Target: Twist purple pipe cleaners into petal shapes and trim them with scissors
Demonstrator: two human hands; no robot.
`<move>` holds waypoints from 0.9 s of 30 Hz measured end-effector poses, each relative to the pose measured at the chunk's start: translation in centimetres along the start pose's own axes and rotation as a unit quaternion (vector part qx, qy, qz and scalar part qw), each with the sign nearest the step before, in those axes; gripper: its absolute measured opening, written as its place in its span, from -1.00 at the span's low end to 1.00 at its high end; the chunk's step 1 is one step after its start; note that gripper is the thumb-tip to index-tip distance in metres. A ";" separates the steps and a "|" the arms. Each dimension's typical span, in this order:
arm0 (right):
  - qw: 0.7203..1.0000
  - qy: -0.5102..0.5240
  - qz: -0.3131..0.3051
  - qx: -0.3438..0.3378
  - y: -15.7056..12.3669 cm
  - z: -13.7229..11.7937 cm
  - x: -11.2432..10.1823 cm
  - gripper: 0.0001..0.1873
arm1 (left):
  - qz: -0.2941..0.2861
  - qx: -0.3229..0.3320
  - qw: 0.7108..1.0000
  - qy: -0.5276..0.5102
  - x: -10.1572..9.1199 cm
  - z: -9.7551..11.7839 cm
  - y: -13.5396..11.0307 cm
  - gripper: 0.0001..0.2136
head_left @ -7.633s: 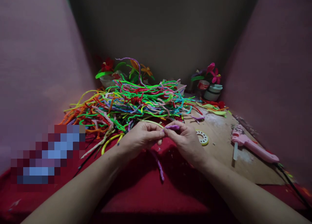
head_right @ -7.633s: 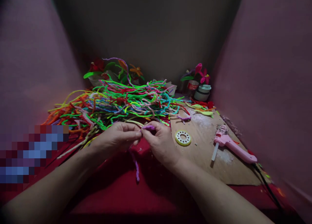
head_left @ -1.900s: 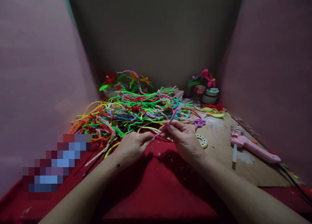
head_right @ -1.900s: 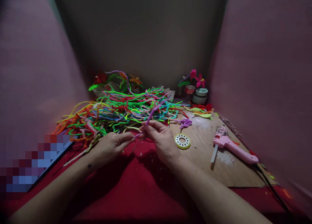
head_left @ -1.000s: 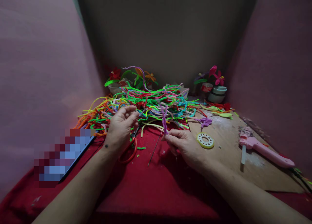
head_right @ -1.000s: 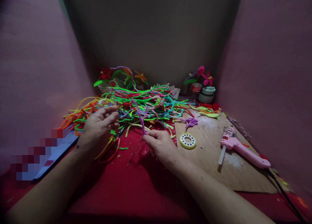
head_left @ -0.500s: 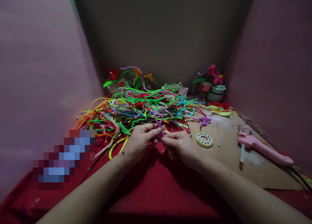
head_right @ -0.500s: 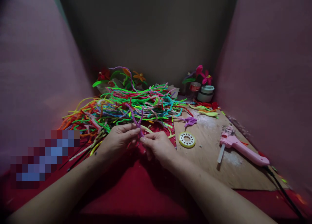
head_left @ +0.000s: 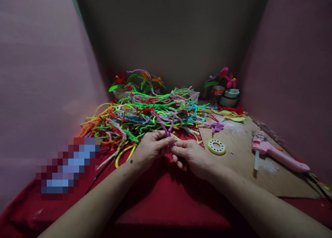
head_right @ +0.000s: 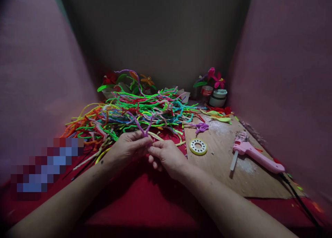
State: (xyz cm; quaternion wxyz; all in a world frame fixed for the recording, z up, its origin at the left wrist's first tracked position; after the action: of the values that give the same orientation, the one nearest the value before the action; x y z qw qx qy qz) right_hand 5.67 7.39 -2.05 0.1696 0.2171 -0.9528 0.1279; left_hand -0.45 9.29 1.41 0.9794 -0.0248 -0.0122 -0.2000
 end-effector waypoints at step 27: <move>0.991 0.133 0.009 0.021 0.8 1.3 -0.3 -0.75 | 0.153 0.047 0.987 -0.033 -3.0 0.8 -0.5 -0.86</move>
State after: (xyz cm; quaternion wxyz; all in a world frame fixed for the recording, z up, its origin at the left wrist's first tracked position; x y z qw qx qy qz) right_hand 5.22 7.80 -3.52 0.2887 0.1933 -0.9209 0.1766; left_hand -3.41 9.99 2.17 0.9976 0.0131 -0.0500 -0.0459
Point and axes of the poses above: each hand's wrist, its own y-axis towards the middle knuckle, its own x-axis out of the palm, z = x × y, the point moved 10 cm from there along y, towards the middle knuckle, and after that the axes turned 6 degrees about y, right-handed, at the moved point
